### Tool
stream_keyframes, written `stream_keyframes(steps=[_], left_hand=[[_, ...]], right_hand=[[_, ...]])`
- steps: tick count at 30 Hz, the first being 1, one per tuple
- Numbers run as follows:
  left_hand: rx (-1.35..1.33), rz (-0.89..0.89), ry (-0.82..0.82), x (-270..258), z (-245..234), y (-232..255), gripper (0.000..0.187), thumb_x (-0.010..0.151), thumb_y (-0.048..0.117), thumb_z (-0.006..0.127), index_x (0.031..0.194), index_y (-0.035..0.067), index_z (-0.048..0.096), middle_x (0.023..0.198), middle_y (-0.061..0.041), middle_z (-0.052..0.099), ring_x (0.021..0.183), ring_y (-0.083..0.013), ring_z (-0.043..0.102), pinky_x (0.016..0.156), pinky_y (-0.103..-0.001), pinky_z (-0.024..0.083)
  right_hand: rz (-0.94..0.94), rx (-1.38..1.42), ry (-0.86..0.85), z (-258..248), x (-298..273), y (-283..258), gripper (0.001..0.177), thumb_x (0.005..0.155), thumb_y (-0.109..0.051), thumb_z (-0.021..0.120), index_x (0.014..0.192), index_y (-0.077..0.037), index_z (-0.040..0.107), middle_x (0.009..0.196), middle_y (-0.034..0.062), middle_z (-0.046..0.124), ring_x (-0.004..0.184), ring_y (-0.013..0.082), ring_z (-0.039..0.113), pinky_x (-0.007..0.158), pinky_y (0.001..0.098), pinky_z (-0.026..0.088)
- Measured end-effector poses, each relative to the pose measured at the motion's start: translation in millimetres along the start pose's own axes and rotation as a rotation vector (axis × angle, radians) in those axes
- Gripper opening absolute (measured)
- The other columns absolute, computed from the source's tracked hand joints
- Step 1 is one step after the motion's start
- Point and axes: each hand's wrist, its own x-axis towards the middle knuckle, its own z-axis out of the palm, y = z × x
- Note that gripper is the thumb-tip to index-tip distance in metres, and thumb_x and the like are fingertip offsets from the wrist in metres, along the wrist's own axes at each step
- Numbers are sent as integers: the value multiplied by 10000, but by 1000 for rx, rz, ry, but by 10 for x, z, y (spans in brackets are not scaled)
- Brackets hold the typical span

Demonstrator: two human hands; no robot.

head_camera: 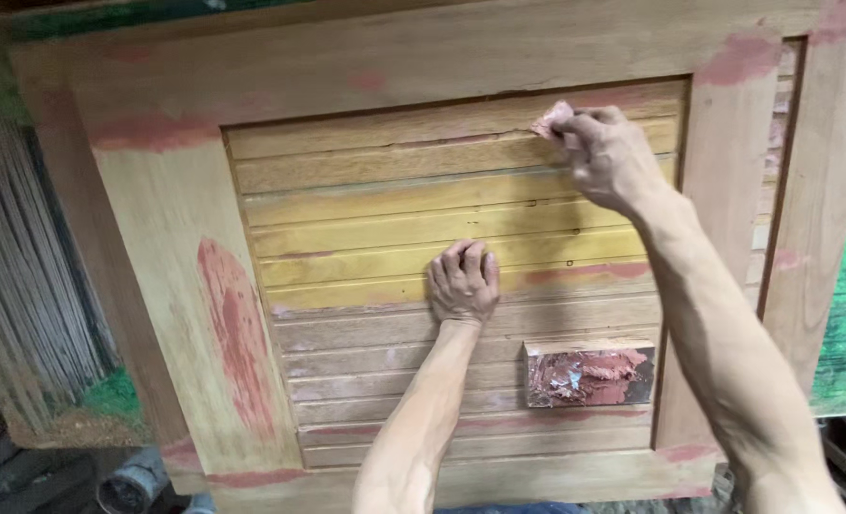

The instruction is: The person applies a reddish wood filler to a wooden door using a putty knife. They spread the filler across the surface and into the grooves of the door panels, working systematically across different sections.

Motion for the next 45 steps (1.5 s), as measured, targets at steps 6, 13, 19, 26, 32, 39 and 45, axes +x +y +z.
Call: stream_keyframes(steps=[6, 13, 19, 26, 32, 39, 45], left_hand=[[-48, -28, 10, -3, 20, -6, 203, 969, 311, 667, 1141, 208, 632, 1192, -29, 583, 1070, -263, 568, 917, -443, 466], [-60, -35, 9, -23, 46, -21, 222, 976, 320, 668, 1166, 212, 631, 1195, -25, 581, 1084, -262, 566, 933, -437, 465], [-57, -33, -9, -27, 41, -39, 214, 986, 333, 651, 1163, 215, 634, 1187, -21, 580, 1084, -250, 564, 929, -429, 462], [-36, -22, -10, -44, 74, -44, 191, 1002, 332, 641, 1147, 208, 637, 1175, -32, 573, 1056, -246, 564, 913, -422, 467], [-30, -22, 35, -34, 69, -38, 131, 1034, 309, 650, 1112, 210, 613, 1168, -16, 576, 1041, -244, 575, 900, -424, 476], [-115, -43, 70, 0, -34, -6, 181, 967, 299, 648, 1133, 228, 633, 1153, -17, 581, 1034, -269, 581, 895, -443, 488], [-106, -53, 100, -42, 36, -31, 125, 1010, 302, 642, 1083, 213, 593, 1186, -3, 589, 1070, -269, 591, 920, -462, 500]], right_hand=[[107, -42, -101, 86, 63, -141, 382, 999, -143, 592, 1358, -26, 643, 1193, 308, 559, 1079, 439, 615, 905, 498, 544], [95, -134, -43, 369, 116, -301, 383, 1036, -97, 587, 1414, -78, 652, 1330, 304, 506, 960, 406, 692, 784, 450, 628], [254, -348, -216, 150, 166, -224, 488, 985, -83, 625, 1462, -14, 544, 1336, 319, 471, 949, 451, 688, 736, 468, 637], [136, -382, -170, -21, 193, -398, 403, 987, -240, 626, 1389, -208, 638, 1385, 187, 527, 1042, 386, 688, 807, 537, 593], [222, -480, -359, 25, 400, -807, 352, 1040, -382, 582, 1370, -278, 643, 1399, 187, 505, 1006, 382, 713, 830, 539, 598], [295, -520, -336, -65, 312, -424, 386, 978, -258, 630, 1360, -269, 689, 1370, 207, 560, 1059, 378, 668, 853, 540, 584], [88, -281, -101, -62, 25, -629, 278, 1094, -174, 584, 1355, -222, 667, 1103, 146, 749, 1008, 329, 655, 842, 478, 580]])
